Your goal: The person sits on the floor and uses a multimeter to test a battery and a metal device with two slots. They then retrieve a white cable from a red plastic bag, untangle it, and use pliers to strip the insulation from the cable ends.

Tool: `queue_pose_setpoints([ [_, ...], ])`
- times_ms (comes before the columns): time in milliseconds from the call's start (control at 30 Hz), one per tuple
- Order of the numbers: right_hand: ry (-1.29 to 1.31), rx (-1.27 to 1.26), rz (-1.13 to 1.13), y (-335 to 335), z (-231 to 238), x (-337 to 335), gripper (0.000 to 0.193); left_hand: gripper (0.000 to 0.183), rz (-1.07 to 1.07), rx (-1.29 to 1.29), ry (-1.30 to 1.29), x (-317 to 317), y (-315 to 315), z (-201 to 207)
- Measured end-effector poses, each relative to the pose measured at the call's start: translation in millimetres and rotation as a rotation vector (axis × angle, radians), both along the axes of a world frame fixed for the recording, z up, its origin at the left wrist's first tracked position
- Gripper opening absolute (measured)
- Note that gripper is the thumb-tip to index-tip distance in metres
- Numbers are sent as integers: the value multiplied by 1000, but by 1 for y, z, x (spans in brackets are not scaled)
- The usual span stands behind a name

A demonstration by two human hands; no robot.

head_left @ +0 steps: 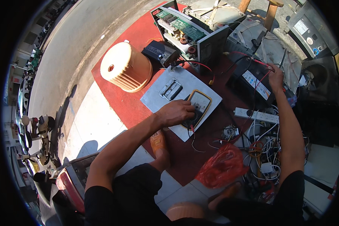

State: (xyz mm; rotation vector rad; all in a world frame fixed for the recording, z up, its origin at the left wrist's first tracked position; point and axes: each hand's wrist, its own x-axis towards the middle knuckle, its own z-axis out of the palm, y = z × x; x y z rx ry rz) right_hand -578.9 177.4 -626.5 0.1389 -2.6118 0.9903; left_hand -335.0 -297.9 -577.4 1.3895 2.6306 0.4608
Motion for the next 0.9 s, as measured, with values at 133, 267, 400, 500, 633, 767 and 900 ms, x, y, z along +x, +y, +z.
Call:
queue_pose_setpoints([
  [133, 22, 1, 27, 1, -1, -3, 25, 8, -99, -3, 33, -9, 2, 2],
  [267, -15, 50, -7, 3, -1, -6, 26, 10, -115, 3, 54, -8, 1, 1],
  [400, -42, 54, -30, 7, -3, -9, 27, 11, -172, 17, 87, -12, 0, -2],
  [500, -52, 41, -22, 10, -6, -10, 28, 11, -211, 59, 96, -16, 2, -5],
  [633, -40, 15, 26, 11, -7, -12, 28, 8, -189, 71, 94, -16, 2, -4],
  [767, -34, 55, 38, 9, -4, -9, 28, 8, -156, 72, 71, -13, 2, -2],
  [900, -54, 63, -2, 7, -2, -7, 30, 7, -134, 43, 48, -12, 2, -2],
])
